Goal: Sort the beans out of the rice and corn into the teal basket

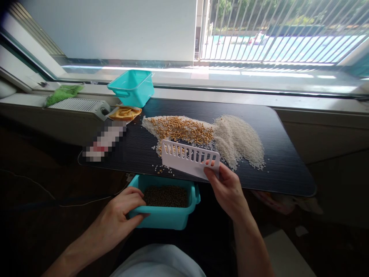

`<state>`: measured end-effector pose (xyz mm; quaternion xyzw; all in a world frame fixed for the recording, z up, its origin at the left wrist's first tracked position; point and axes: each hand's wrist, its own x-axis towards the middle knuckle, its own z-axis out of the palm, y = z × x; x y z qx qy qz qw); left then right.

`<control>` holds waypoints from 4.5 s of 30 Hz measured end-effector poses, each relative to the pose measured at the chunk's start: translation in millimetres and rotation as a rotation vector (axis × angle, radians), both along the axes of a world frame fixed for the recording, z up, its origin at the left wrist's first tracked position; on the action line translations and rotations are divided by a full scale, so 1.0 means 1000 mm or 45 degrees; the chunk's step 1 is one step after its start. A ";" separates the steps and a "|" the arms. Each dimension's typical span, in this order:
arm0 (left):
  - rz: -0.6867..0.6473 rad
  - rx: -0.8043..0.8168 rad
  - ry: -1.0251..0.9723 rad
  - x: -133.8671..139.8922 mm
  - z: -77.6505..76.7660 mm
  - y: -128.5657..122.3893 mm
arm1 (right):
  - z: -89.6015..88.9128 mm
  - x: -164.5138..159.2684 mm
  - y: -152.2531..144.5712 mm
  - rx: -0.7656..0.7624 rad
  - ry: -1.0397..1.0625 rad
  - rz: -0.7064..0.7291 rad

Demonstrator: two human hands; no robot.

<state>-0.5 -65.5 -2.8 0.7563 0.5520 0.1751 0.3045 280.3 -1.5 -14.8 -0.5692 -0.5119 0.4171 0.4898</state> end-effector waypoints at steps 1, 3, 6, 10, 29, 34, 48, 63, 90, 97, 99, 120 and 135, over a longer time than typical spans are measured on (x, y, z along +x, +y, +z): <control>0.005 -0.004 0.002 0.000 0.000 0.000 | 0.000 -0.001 0.001 0.005 -0.007 0.006; 0.009 -0.010 0.005 0.000 0.000 0.000 | 0.000 -0.003 0.001 0.005 -0.012 0.029; 0.005 -0.002 -0.002 0.000 0.001 0.000 | 0.001 -0.007 0.000 -0.005 -0.016 0.078; -0.007 0.015 -0.001 -0.001 0.001 0.001 | 0.005 -0.010 -0.004 -0.007 -0.053 0.152; -0.027 0.004 -0.015 0.002 -0.001 -0.003 | -0.010 0.028 -0.009 0.144 -0.041 -0.485; -0.051 -0.028 -0.018 0.006 -0.003 -0.003 | -0.020 0.021 0.005 0.153 0.045 -0.432; -0.085 -0.022 0.001 0.008 -0.003 -0.001 | -0.035 0.018 -0.004 0.080 0.069 -0.218; -0.091 -0.049 0.016 0.010 0.000 -0.001 | -0.003 0.022 -0.021 0.009 -0.012 -0.201; -0.115 0.034 0.030 0.011 0.001 0.001 | 0.007 0.020 -0.031 0.032 -0.109 -0.097; -0.109 0.042 0.043 0.011 0.000 0.000 | 0.010 0.020 -0.033 0.022 -0.128 -0.087; -0.113 0.048 0.050 0.010 0.000 0.000 | 0.010 0.020 -0.033 0.009 -0.129 -0.109; -0.111 0.036 0.032 0.011 0.001 -0.001 | 0.009 0.029 -0.037 0.045 -0.206 -0.196; -0.104 0.037 0.031 0.011 0.001 0.000 | 0.009 0.031 -0.038 0.040 -0.218 -0.220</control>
